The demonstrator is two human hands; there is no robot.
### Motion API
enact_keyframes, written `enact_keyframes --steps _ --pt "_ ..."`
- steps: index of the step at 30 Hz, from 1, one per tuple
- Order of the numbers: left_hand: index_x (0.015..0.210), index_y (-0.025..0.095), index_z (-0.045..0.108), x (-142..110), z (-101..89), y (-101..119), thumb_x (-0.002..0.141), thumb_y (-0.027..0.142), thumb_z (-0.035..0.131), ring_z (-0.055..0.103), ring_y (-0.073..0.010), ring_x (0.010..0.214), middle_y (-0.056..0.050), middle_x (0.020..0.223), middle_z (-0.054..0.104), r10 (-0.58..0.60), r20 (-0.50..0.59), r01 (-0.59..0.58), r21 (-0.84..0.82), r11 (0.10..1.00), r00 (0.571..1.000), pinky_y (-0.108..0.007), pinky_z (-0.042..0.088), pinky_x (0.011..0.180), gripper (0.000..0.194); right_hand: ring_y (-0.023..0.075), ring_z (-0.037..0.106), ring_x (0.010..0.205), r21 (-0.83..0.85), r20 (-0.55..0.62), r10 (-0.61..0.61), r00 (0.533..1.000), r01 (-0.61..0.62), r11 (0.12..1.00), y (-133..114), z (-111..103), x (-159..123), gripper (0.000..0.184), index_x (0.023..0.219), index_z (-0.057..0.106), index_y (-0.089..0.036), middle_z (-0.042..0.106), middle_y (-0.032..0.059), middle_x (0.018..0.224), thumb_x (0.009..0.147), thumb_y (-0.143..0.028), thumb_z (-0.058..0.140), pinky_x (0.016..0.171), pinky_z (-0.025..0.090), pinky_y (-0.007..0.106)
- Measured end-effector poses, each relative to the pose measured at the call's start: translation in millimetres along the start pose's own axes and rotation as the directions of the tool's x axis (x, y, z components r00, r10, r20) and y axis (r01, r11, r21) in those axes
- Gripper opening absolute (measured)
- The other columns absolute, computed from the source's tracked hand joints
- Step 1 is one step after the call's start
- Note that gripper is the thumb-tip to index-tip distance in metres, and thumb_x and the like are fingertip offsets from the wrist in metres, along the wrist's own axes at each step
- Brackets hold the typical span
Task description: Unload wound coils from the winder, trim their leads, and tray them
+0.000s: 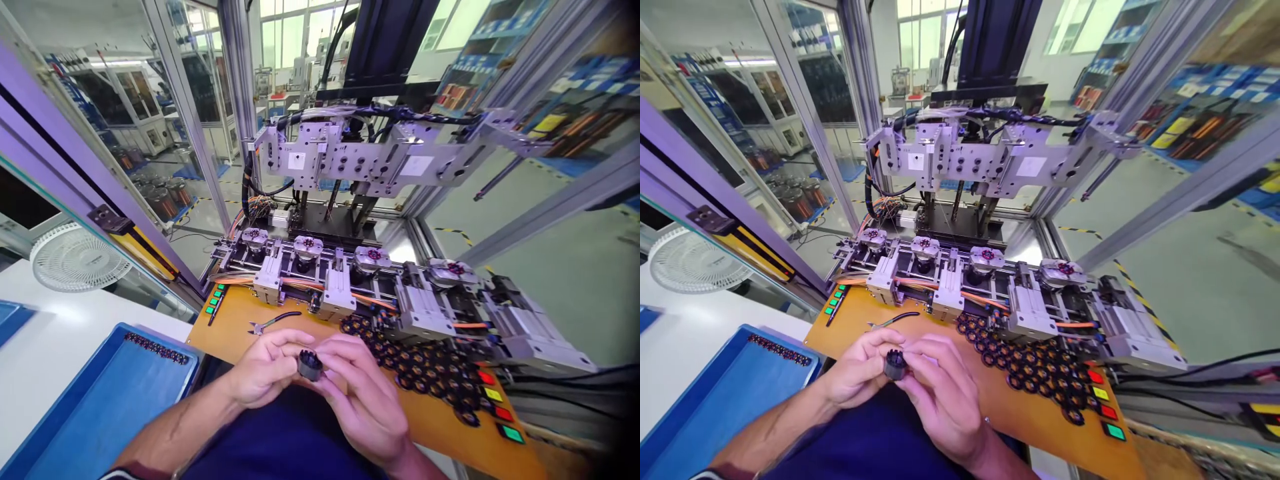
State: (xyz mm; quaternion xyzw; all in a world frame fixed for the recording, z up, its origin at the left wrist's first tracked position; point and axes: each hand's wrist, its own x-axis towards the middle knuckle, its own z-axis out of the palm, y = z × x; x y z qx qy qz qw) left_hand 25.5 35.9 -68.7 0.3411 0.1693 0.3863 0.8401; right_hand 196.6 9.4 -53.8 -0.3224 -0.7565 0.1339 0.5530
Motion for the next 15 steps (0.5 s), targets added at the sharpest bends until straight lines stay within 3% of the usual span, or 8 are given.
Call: enact_keyframes --steps 3,6,9,12,15 --pt "0.116 0.025 0.067 -1 -1.8 0 0.081 0.035 0.073 0.065 -0.0155 0.094 -0.007 0.106 0.068 0.1 0.018 -0.102 0.198 0.975 0.995 -0.028 0.05 0.084 0.037 0.0206 0.056 0.098 -0.002 -0.006 0.022 1.0 -0.022 1.0 2 -1 -4 0.028 0.113 0.059 -0.014 0.061 0.0095 0.098 0.087 -0.003 0.059 0.08 0.051 0.036" --pt "0.115 0.025 0.069 -3 -4.0 9 0.074 0.033 0.079 0.058 -0.0202 0.105 -0.009 0.111 0.062 0.318 0.093 -0.315 0.551 0.773 0.943 -0.033 0.046 0.092 0.043 0.02 0.057 0.093 -0.007 0.006 0.045 0.999 -0.045 0.999 2 0 -8 0.025 0.111 0.058 -0.015 0.061 0.0092 0.096 0.087 -0.007 0.059 0.078 0.051 0.036" --pt "0.105 0.024 0.074 -5 -4.3 17 0.076 0.03 0.078 0.06 -0.0175 0.091 -0.007 0.096 0.063 0.394 0.171 -0.395 0.692 0.604 0.903 -0.032 0.048 0.084 0.031 0.0196 0.058 0.088 -0.007 0.002 0.068 0.998 -0.068 0.998 -2 3 -9 0.021 0.108 0.06 -0.015 0.061 0.0083 0.091 0.088 -0.009 0.061 0.074 0.052 0.035" --pt "0.099 0.023 0.076 -6 -3.4 13 0.078 0.029 0.075 0.06 -0.0148 0.08 -0.006 0.087 0.064 0.416 0.149 -0.388 0.716 0.581 0.897 -0.028 0.049 0.075 0.022 0.02 0.059 0.09 -0.002 -0.004 0.093 0.996 -0.093 0.996 -8 5 -10 0.02 0.109 0.06 -0.015 0.062 0.0091 0.092 0.089 -0.011 0.059 0.075 0.053 0.035" --pt "0.098 0.023 0.077 -6 -8.1 -4 0.078 0.03 0.075 0.06 -0.0139 0.077 -0.006 0.085 0.063 0.383 0.061 -0.319 0.682 0.658 0.922 -0.027 0.05 0.071 0.021 0.0179 0.062 0.085 -0.019 0.023 0.144 0.989 -0.144 0.989 -10 9 -21 0.018 0.109 0.058 -0.016 0.063 0.008 0.09 0.092 -0.012 0.056 0.073 0.055 0.032"
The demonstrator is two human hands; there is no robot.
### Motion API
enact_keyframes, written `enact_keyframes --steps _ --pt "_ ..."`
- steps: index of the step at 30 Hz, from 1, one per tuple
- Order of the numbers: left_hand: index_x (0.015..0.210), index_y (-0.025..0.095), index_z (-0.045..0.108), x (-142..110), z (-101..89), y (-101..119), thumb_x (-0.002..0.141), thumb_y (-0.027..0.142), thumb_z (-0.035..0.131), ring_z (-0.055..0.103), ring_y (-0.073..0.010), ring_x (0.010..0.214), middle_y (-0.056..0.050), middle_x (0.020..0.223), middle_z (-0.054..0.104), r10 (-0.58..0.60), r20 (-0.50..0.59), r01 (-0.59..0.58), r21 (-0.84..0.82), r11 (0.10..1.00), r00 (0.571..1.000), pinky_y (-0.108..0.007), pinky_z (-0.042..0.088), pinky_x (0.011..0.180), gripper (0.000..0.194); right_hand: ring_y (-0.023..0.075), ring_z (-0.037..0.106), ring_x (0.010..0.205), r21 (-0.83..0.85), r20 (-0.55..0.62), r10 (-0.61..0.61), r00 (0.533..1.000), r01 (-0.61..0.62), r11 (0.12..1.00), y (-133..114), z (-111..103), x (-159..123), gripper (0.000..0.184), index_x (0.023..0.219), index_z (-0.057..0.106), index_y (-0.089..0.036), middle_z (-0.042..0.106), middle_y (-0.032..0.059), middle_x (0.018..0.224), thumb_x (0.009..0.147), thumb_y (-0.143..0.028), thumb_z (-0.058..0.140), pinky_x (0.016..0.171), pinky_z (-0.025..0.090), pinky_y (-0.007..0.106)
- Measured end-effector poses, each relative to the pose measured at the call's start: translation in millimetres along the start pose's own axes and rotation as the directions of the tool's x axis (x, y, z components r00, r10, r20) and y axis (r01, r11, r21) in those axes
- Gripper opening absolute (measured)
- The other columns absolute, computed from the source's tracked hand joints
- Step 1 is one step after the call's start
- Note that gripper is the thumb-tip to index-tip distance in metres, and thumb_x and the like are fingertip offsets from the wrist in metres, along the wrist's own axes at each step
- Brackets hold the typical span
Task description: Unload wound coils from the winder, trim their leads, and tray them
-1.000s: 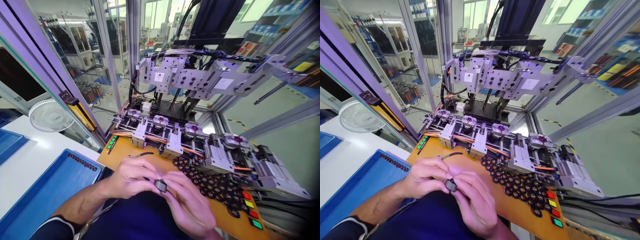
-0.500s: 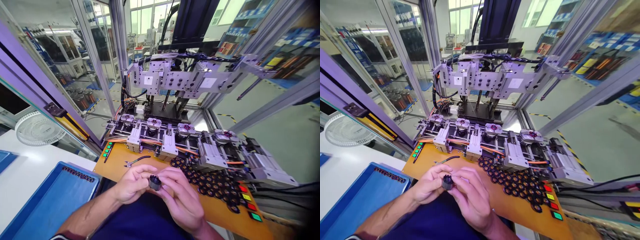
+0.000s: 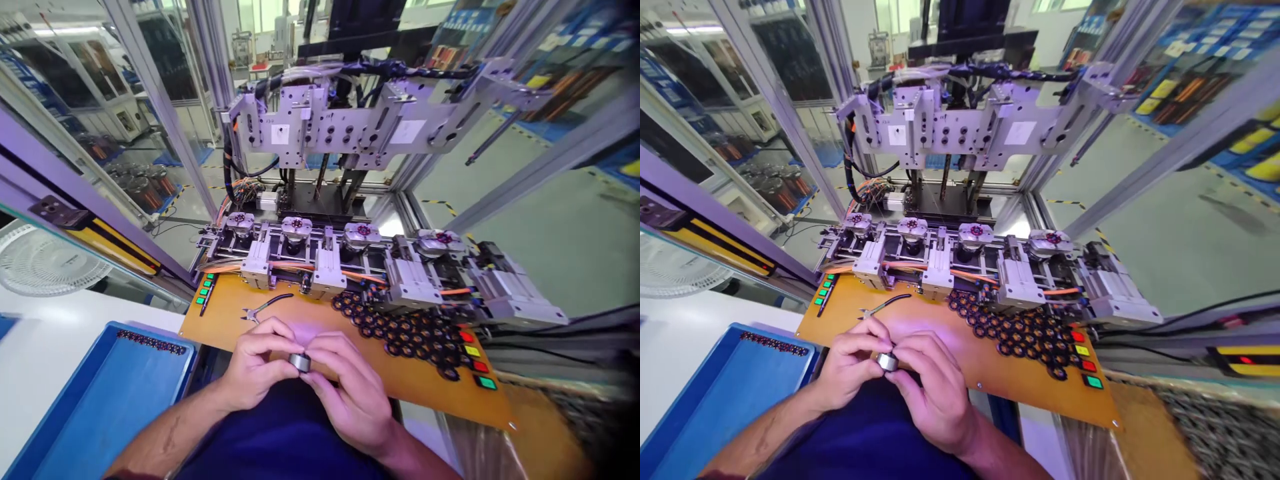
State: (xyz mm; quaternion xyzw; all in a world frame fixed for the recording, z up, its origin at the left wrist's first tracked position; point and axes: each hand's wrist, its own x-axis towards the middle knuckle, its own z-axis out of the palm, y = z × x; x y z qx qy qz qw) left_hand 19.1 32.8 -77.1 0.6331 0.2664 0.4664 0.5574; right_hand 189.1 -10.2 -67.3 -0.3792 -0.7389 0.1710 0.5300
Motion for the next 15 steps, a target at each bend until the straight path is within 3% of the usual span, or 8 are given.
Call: enact_keyframes --steps 3,7,10,15 --pt "0.1 0.024 0.077 -13 0.8 -25 0.076 0.03 0.077 0.062 -0.0153 0.085 -0.007 0.094 0.066 -0.206 -0.006 0.205 -0.106 0.973 0.978 -0.028 0.05 0.077 0.025 0.0166 0.063 0.081 -0.165 0.034 0.056 0.998 -0.05 0.985 20 1 -29 0.012 0.104 0.059 -0.016 0.064 0.0066 0.087 0.093 -0.014 0.055 0.07 0.056 0.03" --pt "0.12 0.024 0.067 -38 -18.7 -55 0.075 0.033 0.078 0.064 -0.0159 0.088 -0.009 0.108 0.07 -0.516 -0.155 0.479 -0.223 0.849 0.843 -0.029 0.051 0.083 0.047 0.0201 0.064 0.086 -0.43 -0.002 0.088 0.996 -0.081 0.899 73 -18 -86 0.016 0.104 0.064 -0.013 0.067 0.0098 0.091 0.09 -0.008 0.056 0.078 0.055 0.037" --pt "0.115 0.02 0.069 -55 -36.8 -63 0.076 0.034 0.077 0.066 -0.0161 0.088 -0.009 0.108 0.072 -0.609 -0.234 0.586 -0.167 0.793 0.758 -0.029 0.051 0.086 0.043 0.0236 0.063 0.095 -0.575 0.036 0.097 0.995 -0.059 0.816 106 -40 -126 0.023 0.106 0.067 -0.014 0.069 0.012 0.099 0.09 -0.007 0.053 0.085 0.053 0.042" --pt "0.108 0.018 0.071 -68 -44.6 -62 0.074 0.036 0.078 0.068 -0.0167 0.092 -0.008 0.105 0.074 -0.661 -0.283 0.666 -0.095 0.74 0.695 -0.029 0.051 0.09 0.038 0.0254 0.06 0.109 -0.693 0.125 0.176 0.976 -0.041 0.72 122 -56 -156 0.031 0.115 0.067 -0.016 0.069 0.0112 0.114 0.091 -0.008 0.049 0.092 0.049 0.043"
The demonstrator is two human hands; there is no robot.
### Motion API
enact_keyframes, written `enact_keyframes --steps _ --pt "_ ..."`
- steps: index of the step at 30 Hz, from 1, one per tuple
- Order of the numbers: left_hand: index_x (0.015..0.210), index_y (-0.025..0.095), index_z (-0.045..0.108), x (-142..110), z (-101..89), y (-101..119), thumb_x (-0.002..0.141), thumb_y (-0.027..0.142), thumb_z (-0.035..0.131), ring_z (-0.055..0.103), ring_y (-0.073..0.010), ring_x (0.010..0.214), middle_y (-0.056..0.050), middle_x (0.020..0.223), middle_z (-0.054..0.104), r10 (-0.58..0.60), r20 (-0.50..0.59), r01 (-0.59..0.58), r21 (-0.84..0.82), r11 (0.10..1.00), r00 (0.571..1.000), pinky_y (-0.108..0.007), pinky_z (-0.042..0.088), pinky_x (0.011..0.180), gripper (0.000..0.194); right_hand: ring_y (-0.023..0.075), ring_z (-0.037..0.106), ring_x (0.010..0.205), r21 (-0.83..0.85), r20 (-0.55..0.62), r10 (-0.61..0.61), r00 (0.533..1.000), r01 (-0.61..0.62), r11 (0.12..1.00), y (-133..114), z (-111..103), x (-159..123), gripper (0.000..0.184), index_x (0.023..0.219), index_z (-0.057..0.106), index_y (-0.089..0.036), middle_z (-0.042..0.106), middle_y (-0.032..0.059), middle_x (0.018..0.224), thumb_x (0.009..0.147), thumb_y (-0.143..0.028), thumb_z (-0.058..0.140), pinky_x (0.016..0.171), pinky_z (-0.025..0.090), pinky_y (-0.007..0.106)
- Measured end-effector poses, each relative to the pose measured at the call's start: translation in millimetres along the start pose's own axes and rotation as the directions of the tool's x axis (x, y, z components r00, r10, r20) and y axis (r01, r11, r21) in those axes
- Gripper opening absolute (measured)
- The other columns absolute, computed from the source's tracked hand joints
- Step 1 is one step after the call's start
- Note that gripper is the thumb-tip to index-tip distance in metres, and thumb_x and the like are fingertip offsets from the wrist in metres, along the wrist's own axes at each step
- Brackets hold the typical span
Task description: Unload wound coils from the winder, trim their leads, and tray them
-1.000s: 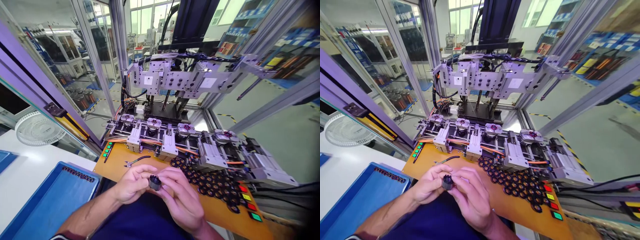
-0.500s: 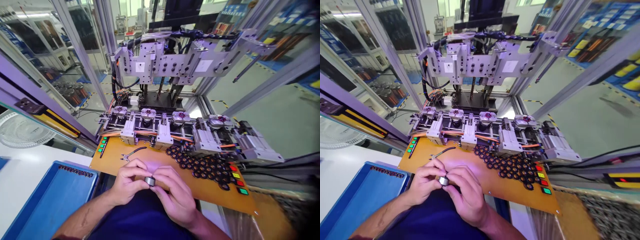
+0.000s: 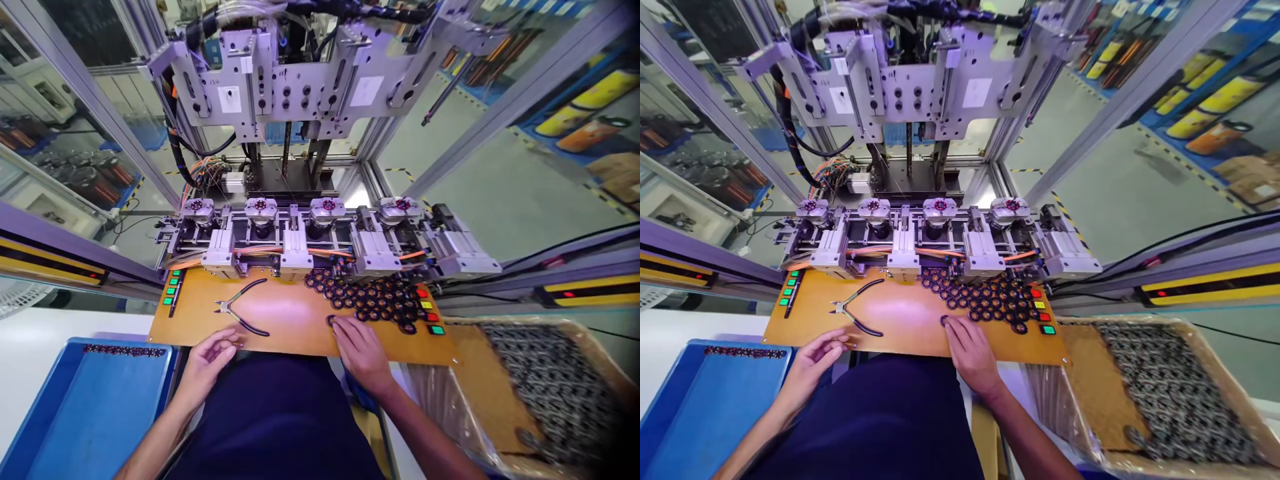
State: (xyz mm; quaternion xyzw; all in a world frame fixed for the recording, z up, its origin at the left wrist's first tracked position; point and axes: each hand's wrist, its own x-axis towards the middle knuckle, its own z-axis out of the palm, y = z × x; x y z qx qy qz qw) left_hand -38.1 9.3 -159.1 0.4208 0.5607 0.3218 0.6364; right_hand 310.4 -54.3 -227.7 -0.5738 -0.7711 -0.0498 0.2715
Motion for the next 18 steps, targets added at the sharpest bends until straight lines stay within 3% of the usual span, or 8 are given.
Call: enact_keyframes --steps 4,9,13,18 --pt "0.104 0.017 0.072 2 4.1 0 0.072 0.039 0.079 0.069 -0.0197 0.096 -0.008 0.103 0.076 -0.031 -0.001 0.031 0.053 0.998 1.0 -0.031 0.051 0.092 0.039 0.028 0.06 0.109 -0.085 0.002 0.058 0.998 -0.057 0.995 10 -3 -2 0.028 0.112 0.068 -0.013 0.069 0.0136 0.112 0.091 -0.01 0.05 0.092 0.048 0.046" --pt "0.099 0.016 0.073 5 9.7 0 0.071 0.042 0.078 0.07 -0.02 0.091 -0.007 0.097 0.077 -0.048 -0.034 0.05 0.046 0.998 0.998 -0.031 0.051 0.09 0.038 0.0299 0.061 0.107 -0.102 -0.081 0.11 0.991 -0.118 0.988 11 -15 2 0.027 0.115 0.065 -0.014 0.069 0.0149 0.11 0.091 -0.013 0.054 0.091 0.048 0.049" --pt "0.099 0.016 0.072 4 13.2 -3 0.073 0.042 0.077 0.069 -0.0199 0.091 -0.008 0.096 0.077 -0.043 -0.035 0.044 0.011 0.999 0.998 -0.032 0.051 0.09 0.037 0.0312 0.058 0.114 0.037 -0.12 0.015 0.993 -0.01 0.999 -23 -8 29 0.042 0.127 0.056 -0.011 0.065 0.0176 0.116 0.088 -0.022 0.063 0.094 0.05 0.05" --pt "0.098 0.013 0.073 -3 10.5 -13 0.071 0.043 0.078 0.068 -0.0194 0.083 -0.01 0.093 0.076 -0.017 -0.026 0.016 -0.046 0.999 1.0 -0.032 0.05 0.084 0.04 0.0345 0.037 0.137 0.227 0.054 -0.221 0.974 0.203 0.952 -79 40 99 0.068 0.136 0.047 -0.01 0.044 0.0214 0.145 0.082 -0.045 0.069 0.106 0.043 0.052"
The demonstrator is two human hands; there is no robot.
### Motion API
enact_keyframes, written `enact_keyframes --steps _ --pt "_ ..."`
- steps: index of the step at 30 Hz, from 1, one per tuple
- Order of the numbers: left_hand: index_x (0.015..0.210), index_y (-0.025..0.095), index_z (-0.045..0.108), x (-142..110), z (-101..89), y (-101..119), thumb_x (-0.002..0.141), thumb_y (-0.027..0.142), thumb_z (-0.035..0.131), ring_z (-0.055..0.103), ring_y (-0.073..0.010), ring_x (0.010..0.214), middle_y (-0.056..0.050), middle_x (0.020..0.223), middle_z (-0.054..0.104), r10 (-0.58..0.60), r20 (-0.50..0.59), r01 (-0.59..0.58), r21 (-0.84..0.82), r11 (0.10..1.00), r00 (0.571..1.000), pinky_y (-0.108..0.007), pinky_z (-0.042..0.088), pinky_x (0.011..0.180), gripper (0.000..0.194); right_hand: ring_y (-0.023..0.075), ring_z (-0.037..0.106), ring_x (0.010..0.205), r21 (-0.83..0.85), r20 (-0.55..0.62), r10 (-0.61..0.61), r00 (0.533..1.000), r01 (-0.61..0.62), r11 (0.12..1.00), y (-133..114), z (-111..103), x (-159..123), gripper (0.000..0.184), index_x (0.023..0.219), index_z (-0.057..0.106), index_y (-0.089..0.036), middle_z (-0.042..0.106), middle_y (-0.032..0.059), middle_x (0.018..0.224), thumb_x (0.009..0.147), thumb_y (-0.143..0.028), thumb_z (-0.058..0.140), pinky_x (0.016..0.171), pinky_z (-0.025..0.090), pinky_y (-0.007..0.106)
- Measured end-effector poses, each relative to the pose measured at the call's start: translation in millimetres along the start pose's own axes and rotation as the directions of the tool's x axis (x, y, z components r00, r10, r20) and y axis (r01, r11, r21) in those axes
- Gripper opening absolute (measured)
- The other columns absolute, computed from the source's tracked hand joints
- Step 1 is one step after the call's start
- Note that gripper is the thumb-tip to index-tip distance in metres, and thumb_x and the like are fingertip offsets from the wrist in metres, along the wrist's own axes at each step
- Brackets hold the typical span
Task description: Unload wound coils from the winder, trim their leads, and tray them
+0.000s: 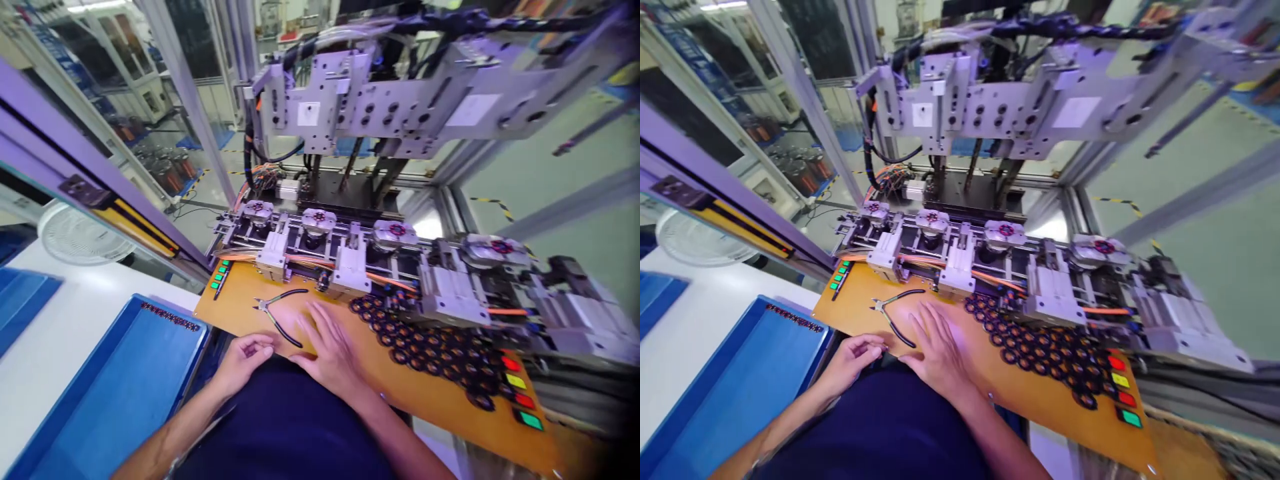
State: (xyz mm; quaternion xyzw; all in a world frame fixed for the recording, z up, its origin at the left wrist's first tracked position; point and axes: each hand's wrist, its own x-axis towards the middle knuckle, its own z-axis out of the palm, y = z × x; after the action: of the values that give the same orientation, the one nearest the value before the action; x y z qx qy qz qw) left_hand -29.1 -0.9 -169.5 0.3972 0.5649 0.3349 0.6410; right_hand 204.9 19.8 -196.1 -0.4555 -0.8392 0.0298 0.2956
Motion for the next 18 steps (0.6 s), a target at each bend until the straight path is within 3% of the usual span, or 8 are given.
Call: enact_keyframes --steps 3,6,9,11,15,18 --pt "0.097 0.013 0.074 -7 -4.0 -6 0.072 0.044 0.078 0.067 -0.0184 0.082 -0.01 0.095 0.075 0.01 -0.002 -0.01 -0.042 0.999 1.0 -0.031 0.049 0.083 0.04 0.0418 0.026 0.141 0.03 0.097 -0.064 0.993 0.062 0.998 -2 27 38 0.083 0.14 0.044 -0.008 0.032 0.0246 0.151 0.077 -0.055 0.071 0.109 0.032 0.063" --pt "0.097 0.013 0.074 -11 -8.0 -11 0.071 0.045 0.078 0.066 -0.0174 0.081 -0.011 0.098 0.075 0.005 -0.004 -0.006 -0.101 0.995 1.0 -0.031 0.049 0.081 0.041 0.0444 0.037 0.132 0.035 0.154 -0.079 0.985 0.074 0.997 4 38 50 0.071 0.137 0.049 -0.008 0.043 0.0256 0.143 0.08 -0.047 0.068 0.104 0.03 0.068" --pt "0.096 0.014 0.075 -10 -11.0 -13 0.069 0.045 0.08 0.065 -0.0165 0.08 -0.011 0.099 0.075 0.003 0.014 -0.001 -0.162 0.987 1.0 -0.03 0.048 0.08 0.042 0.0385 0.054 0.112 0.048 0.168 -0.086 0.982 0.079 0.996 11 41 46 0.043 0.123 0.059 -0.005 0.059 0.025 0.119 0.089 -0.031 0.057 0.093 0.044 0.06" --pt "0.097 0.013 0.075 -7 -11.6 -12 0.067 0.045 0.081 0.065 -0.0158 0.077 -0.011 0.097 0.075 0.005 0.032 0.001 -0.193 0.981 0.999 -0.03 0.048 0.078 0.044 0.034 0.058 0.099 0.081 0.164 -0.099 0.981 0.086 0.993 14 42 43 0.034 0.115 0.063 -0.005 0.063 0.0225 0.106 0.091 -0.026 0.052 0.083 0.05 0.052" --pt "0.113 0.014 0.071 3 -6.9 -3 0.074 0.051 0.073 0.065 -0.0162 0.076 -0.012 0.098 0.074 0.016 0.029 -0.008 -0.256 0.967 0.999 -0.028 0.048 0.071 0.054 0.03 0.059 0.091 0.212 0.13 -0.087 0.988 0.058 0.975 3 37 45 0.03 0.113 0.063 -0.008 0.063 0.0174 0.097 0.091 -0.023 0.05 0.078 0.053 0.046" --pt "0.122 0.017 0.066 9 0.6 8 0.074 0.055 0.072 0.066 -0.0198 0.089 -0.012 0.109 0.072 0.075 0.015 -0.067 -0.31 0.948 0.997 -0.031 0.049 0.079 0.062 0.0268 0.06 0.094 0.372 0.119 -0.049 0.992 0.001 0.928 -19 24 50 0.033 0.121 0.058 -0.011 0.062 0.0148 0.102 0.09 -0.021 0.052 0.08 0.055 0.042"
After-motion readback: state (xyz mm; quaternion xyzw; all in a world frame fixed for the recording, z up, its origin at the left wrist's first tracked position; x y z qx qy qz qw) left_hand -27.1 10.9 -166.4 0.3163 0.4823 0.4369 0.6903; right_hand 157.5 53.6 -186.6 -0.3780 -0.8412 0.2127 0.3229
